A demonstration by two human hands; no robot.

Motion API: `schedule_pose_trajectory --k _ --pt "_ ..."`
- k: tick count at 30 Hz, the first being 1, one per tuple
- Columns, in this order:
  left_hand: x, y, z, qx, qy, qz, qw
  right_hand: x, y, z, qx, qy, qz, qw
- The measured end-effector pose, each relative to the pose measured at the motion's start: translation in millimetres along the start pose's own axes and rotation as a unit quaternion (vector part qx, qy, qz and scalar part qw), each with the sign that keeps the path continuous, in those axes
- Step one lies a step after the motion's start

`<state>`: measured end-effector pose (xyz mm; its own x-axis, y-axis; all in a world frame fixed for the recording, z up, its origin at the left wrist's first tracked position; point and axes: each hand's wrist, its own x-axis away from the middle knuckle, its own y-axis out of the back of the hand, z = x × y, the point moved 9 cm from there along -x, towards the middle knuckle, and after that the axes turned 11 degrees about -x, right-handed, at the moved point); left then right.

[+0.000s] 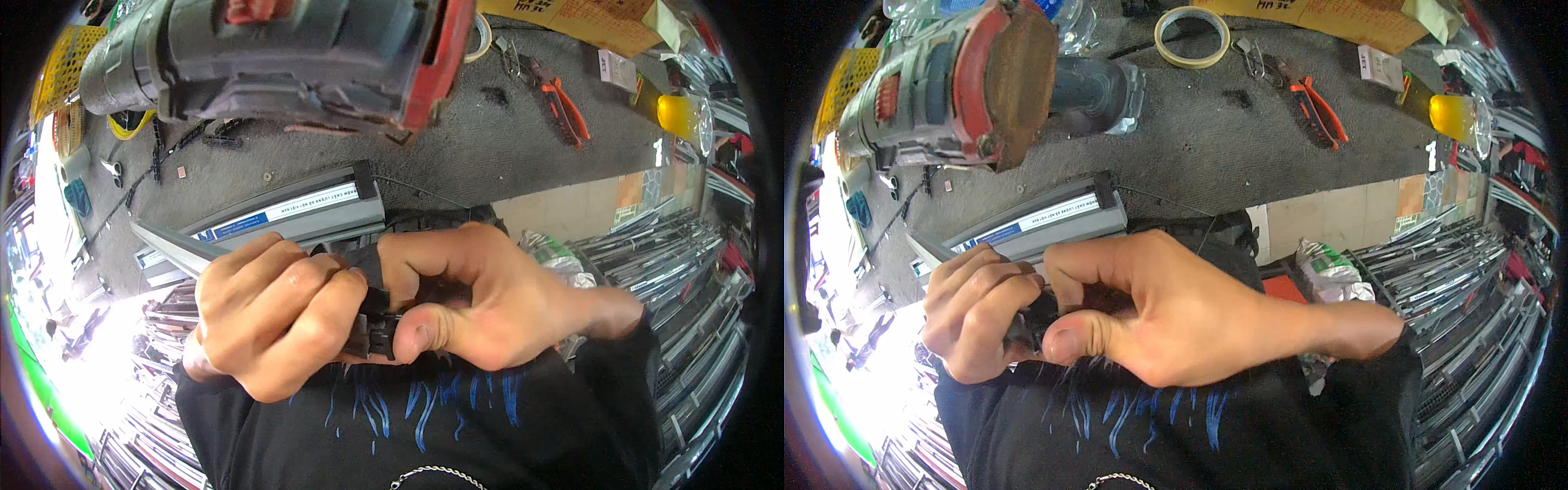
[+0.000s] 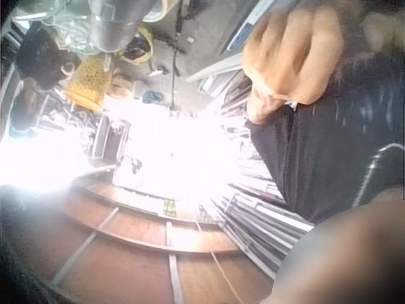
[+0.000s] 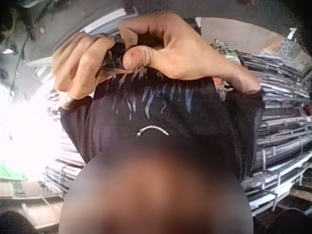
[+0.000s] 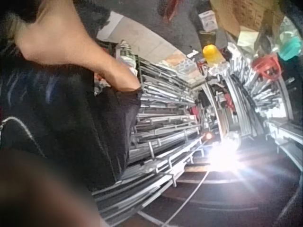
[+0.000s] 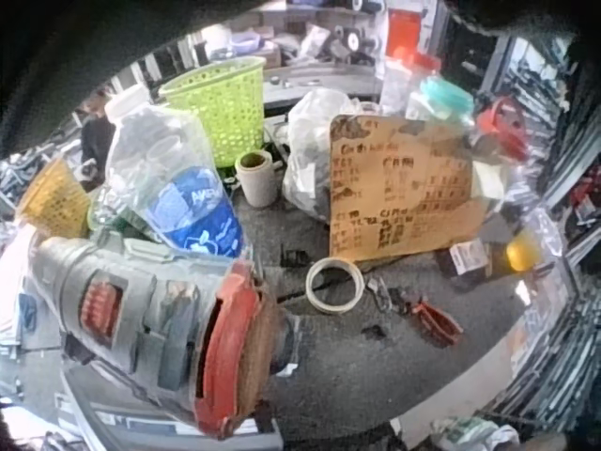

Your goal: The person assembles a window frame by inserting small plastic clips into a metal profile, using pliers to secure them, and applying tape to the profile. The person handles the profile, clips, pliers, and tape throughout the process.

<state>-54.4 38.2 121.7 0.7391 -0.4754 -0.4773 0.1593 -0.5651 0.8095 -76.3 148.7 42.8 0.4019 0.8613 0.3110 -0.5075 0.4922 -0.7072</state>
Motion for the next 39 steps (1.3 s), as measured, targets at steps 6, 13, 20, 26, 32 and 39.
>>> schedule_pose_trajectory --k 6,13,20,26,32,39 --pt "-4 -6 20 0.081 0.077 0.083 0.99 -2 6 -7 -0.096 0.023 -0.046 0.994" --pt "-5 -17 30 -0.002 0.057 0.166 0.985 0 9 -16 -0.134 0.004 -0.047 0.99" --pt "-8 -22 21 -0.062 0.028 0.202 0.977 3 21 -13 0.019 -0.025 -0.075 0.997" --pt "-5 -25 19 -0.038 0.049 0.171 0.983 1 16 2 0.025 0.12 -0.089 0.988" --pt "-2 -23 16 -0.079 0.032 0.141 0.986 7 4 31 0.258 0.328 -0.026 0.908" --pt "-2 -18 16 -0.064 0.037 0.146 0.986 5 -1 25 0.181 0.363 0.008 0.914"
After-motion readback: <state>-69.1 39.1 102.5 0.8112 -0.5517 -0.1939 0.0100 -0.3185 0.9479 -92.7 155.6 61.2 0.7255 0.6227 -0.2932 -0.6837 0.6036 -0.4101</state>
